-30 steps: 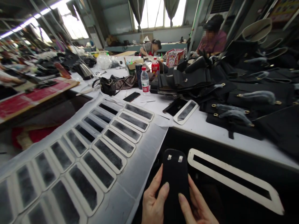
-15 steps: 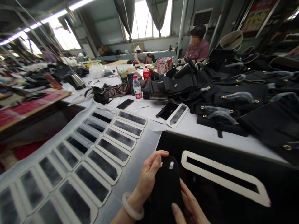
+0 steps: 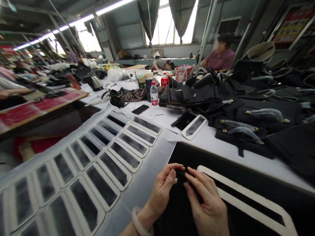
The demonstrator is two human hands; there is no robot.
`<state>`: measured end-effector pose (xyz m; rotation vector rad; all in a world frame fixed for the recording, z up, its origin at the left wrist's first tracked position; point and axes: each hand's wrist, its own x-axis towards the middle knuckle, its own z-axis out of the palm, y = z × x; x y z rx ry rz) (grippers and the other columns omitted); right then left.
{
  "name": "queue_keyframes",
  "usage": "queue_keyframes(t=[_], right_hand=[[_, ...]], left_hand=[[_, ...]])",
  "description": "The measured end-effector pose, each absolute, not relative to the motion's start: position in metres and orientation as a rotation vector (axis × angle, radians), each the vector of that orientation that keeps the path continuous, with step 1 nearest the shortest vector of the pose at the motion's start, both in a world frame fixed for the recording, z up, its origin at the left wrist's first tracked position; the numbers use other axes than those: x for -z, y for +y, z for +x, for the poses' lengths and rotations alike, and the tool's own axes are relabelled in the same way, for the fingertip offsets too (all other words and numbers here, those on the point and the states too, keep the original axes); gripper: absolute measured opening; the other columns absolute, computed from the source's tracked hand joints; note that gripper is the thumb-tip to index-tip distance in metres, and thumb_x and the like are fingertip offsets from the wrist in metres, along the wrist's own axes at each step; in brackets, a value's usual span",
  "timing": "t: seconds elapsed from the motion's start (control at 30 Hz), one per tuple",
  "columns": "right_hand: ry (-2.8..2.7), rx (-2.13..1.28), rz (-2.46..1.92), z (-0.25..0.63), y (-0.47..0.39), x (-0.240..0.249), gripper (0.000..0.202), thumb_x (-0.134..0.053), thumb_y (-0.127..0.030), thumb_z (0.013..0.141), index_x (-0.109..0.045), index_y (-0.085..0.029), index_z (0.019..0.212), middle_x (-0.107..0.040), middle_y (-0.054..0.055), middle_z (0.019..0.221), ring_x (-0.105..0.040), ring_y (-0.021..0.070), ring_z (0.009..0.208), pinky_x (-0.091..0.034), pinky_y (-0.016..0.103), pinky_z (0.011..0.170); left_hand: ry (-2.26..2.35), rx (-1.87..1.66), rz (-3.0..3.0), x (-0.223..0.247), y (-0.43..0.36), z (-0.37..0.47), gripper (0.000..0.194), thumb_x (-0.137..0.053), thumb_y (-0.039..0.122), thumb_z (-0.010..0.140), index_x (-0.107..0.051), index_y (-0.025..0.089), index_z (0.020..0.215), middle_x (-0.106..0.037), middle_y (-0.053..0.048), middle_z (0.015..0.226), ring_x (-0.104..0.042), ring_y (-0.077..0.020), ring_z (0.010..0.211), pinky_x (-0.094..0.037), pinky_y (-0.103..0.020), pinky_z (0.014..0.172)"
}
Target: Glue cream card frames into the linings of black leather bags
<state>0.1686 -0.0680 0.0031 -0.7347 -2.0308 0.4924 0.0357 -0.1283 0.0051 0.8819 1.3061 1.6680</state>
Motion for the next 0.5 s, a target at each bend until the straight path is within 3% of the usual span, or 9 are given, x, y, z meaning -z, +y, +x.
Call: queue_keyframes(t=[0.17, 0.33, 0.5], right_hand=[[-2.000, -0.412, -0.615, 0.169, -0.074, -0.001, 0.021, -0.058, -0.007, 0.092, -0.067, -0.019, 0.108, -0.069, 0.005, 0.108, -0.058, 0.0197, 0.114, -0.049, 0.035, 0.096], [-2.026, -0.272, -0.463, 0.171, -0.082, 0.001, 0.030, -0.058, 0.002, 0.086, -0.067, -0.016, 0.108, -0.072, 0.006, 0.106, -0.066, 0.0201, 0.100, -0.049, 0.040, 0.094], [-1.975, -0.184, -0.259, 0.168, -0.104, 0.012, 0.030, -0.048, -0.003, 0.092, -0.071, -0.022, 0.098, -0.075, 0.000, 0.094, -0.072, 0.0157, 0.082, -0.055, 0.030, 0.083]], left_hand=[[1.346, -1.701, 0.967, -0.005, -0.130, 0.037, 0.040, -0.038, 0.041, 0.102, -0.072, 0.021, 0.105, -0.069, -0.006, 0.113, -0.059, -0.0219, 0.114, -0.039, -0.034, 0.105], [1.385, -1.716, 0.982, -0.002, -0.129, 0.036, 0.050, -0.030, 0.042, 0.104, -0.075, 0.022, 0.099, -0.070, -0.005, 0.112, -0.060, -0.0209, 0.113, -0.039, -0.033, 0.105], [1.393, -1.729, 0.936, 0.005, -0.131, 0.027, 0.058, -0.023, 0.046, 0.104, -0.076, 0.021, 0.098, -0.069, -0.006, 0.115, -0.058, -0.0227, 0.115, -0.040, -0.035, 0.104]])
